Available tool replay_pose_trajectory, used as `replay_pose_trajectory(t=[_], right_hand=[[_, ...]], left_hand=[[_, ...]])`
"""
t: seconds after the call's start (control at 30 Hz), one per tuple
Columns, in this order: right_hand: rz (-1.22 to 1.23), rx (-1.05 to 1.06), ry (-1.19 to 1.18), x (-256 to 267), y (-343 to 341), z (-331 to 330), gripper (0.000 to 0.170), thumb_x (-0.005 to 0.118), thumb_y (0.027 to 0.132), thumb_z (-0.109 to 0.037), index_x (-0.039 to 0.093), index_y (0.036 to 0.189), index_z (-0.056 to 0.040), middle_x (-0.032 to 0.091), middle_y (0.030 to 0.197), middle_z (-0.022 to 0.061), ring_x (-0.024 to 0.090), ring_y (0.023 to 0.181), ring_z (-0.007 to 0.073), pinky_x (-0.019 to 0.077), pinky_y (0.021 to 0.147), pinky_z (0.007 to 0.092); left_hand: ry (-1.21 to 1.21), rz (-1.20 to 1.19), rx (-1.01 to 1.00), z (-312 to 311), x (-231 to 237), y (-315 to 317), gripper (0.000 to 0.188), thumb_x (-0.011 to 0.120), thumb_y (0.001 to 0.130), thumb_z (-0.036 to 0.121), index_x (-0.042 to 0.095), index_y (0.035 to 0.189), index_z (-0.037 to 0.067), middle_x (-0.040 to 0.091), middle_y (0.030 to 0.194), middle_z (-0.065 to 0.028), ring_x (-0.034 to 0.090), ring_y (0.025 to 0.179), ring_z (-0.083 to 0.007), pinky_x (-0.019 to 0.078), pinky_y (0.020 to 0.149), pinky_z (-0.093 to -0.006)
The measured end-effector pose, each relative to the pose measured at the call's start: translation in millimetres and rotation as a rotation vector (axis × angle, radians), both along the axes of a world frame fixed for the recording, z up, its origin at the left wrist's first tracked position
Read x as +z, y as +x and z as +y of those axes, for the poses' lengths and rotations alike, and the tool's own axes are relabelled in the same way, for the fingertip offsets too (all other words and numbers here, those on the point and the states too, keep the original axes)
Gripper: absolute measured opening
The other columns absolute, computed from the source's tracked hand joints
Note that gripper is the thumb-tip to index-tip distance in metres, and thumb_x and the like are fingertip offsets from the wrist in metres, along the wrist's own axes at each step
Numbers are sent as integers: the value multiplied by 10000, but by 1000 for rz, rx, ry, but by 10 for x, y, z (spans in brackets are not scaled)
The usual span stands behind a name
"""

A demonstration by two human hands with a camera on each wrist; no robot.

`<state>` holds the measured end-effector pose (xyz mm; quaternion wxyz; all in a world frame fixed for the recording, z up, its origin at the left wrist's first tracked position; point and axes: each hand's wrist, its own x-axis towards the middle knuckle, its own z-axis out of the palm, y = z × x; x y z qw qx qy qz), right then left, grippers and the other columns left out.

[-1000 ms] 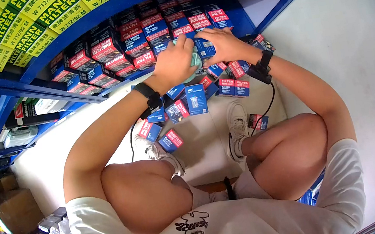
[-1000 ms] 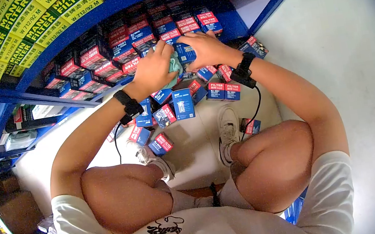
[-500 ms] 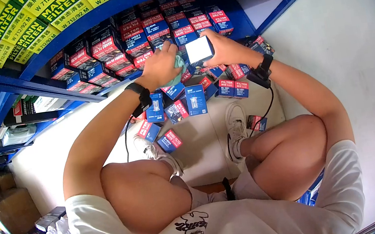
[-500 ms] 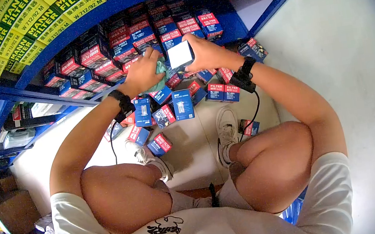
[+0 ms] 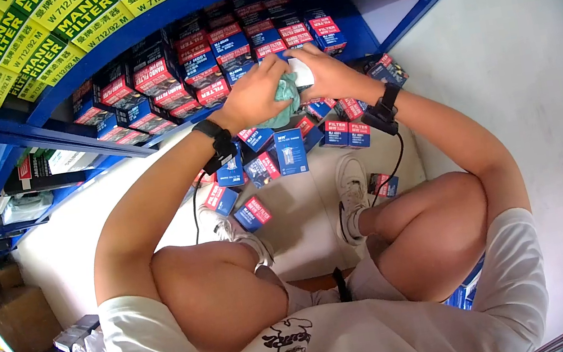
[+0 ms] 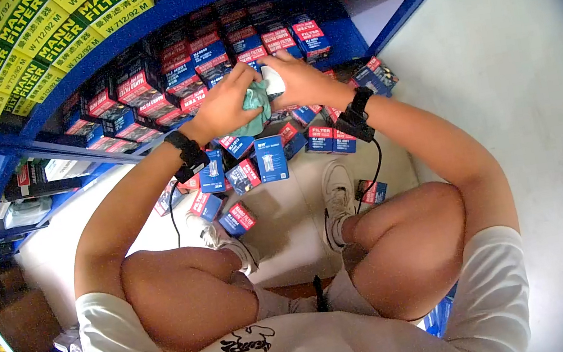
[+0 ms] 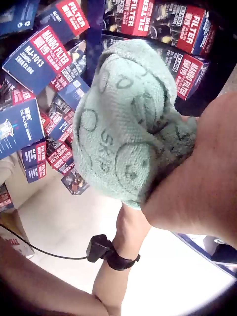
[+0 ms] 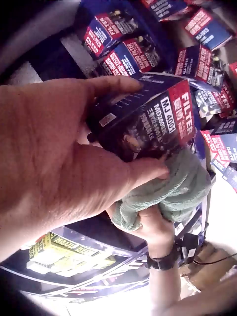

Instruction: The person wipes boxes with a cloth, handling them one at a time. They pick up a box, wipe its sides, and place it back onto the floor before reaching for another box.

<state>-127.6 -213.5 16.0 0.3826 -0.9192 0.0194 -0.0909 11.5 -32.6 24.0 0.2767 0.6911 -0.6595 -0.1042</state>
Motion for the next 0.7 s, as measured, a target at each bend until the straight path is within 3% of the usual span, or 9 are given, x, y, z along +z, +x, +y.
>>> replay_pose_trajectory(t=[0.07,0.27,0.3,0.43,0.5,0.7], right_hand=[[41,72,-43,-5,19,-54,802,908,600,-248,539,1280,-39,548,1140,170,587,1072,380,489,922,420],[17,81,-10,203,-20,149,746,910,612,-273,580,1236,-32,553,1106,162,591,1055,369,490,905,415],[46,83,-18,239,-26,174,774,897,650,-245,546,1303,-21,531,1132,147,572,1064,333,468,935,384],[-42,45,-26,127,28,107,796,907,629,-231,544,1304,-16,533,1138,149,573,1069,334,468,945,382],[-54,-7,-26,98,45,35,796,926,575,-232,570,1255,-22,554,1131,175,582,1067,373,488,913,421],[46,33,-27,102,-33,48,833,929,557,-214,557,1279,-29,561,1118,177,582,1066,374,487,922,419]], left_hand=[[3,23,-10,8,49,-6,489,744,754,157,527,1176,40,513,1144,-181,589,1052,-425,508,884,-478],[-32,47,56,4,-71,178,484,738,758,152,519,1173,32,513,1155,-193,577,1070,-433,502,880,-488],[-11,11,77,13,-74,187,485,740,756,156,519,1170,34,515,1156,-193,577,1071,-431,502,883,-489],[-21,-66,78,2,-8,126,494,754,742,177,521,1156,46,522,1141,-187,590,1046,-426,512,870,-496],[11,-58,55,20,69,37,497,759,736,181,522,1152,49,524,1131,-183,598,1023,-426,516,853,-500],[81,-104,34,40,2,-23,512,768,721,188,522,1146,44,524,1116,-185,618,967,-427,527,810,-511]])
